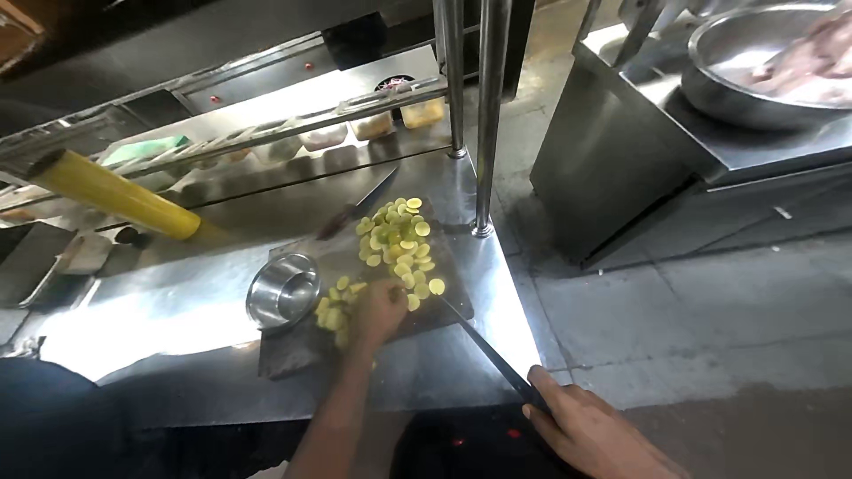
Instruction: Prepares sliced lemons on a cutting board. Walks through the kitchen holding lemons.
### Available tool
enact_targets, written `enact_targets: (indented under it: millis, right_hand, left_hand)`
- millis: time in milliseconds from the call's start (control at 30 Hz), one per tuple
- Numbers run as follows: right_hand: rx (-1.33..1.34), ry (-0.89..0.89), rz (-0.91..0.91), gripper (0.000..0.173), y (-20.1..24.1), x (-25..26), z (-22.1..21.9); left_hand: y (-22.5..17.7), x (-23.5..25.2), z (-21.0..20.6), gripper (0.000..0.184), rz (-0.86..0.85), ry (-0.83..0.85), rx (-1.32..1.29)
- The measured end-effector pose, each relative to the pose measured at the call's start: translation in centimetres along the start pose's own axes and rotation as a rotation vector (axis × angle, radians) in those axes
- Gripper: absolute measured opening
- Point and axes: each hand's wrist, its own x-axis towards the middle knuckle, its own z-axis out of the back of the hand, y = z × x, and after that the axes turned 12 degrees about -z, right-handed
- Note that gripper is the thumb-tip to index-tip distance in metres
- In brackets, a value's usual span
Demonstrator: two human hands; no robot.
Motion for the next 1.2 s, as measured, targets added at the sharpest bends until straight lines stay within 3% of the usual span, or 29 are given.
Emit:
enact_targets:
  millis: [133,367,867,1000,1100,1200]
  right_hand:
    - [0.007,-0.013,0.003,0.04,-0.1,-0.2,0.0]
    - [0.028,-0.024,-0.03,0.042,-0.7,-0.5,-0.4]
    - [0.033,-0.023,-0.022,0.04,-0.5,-0.6,0.2]
    - [0.037,-0.03,-0.018,0.041,-0.5,-0.5,0.0]
    - [0.038,-0.032,-0.015,0.043,-0.6,-0.4,-0.1]
    - [0.042,-0.036,-0.008,0.042,-0.4,-0.2,-0.1]
  left_hand:
    - [-0.6,1.3,-1.2,0.026,-0.143,0.058,0.103]
    - [-1.5,1.7,-1.8,0.025,-0.205,0.072,0.178]
    - [0.7,1.5,-3.7,0.015,-0.468,-0.177,0.244]
    - [0.3,1.2,-2.7,0.016,-0.328,-0.22,0.105]
    - [-0.3,0.8,0.6,0.021,-0.148,-0.201,0.048]
    - [-0.2,-0.3,4.2,0.018,-0.056,-0.284,0.023]
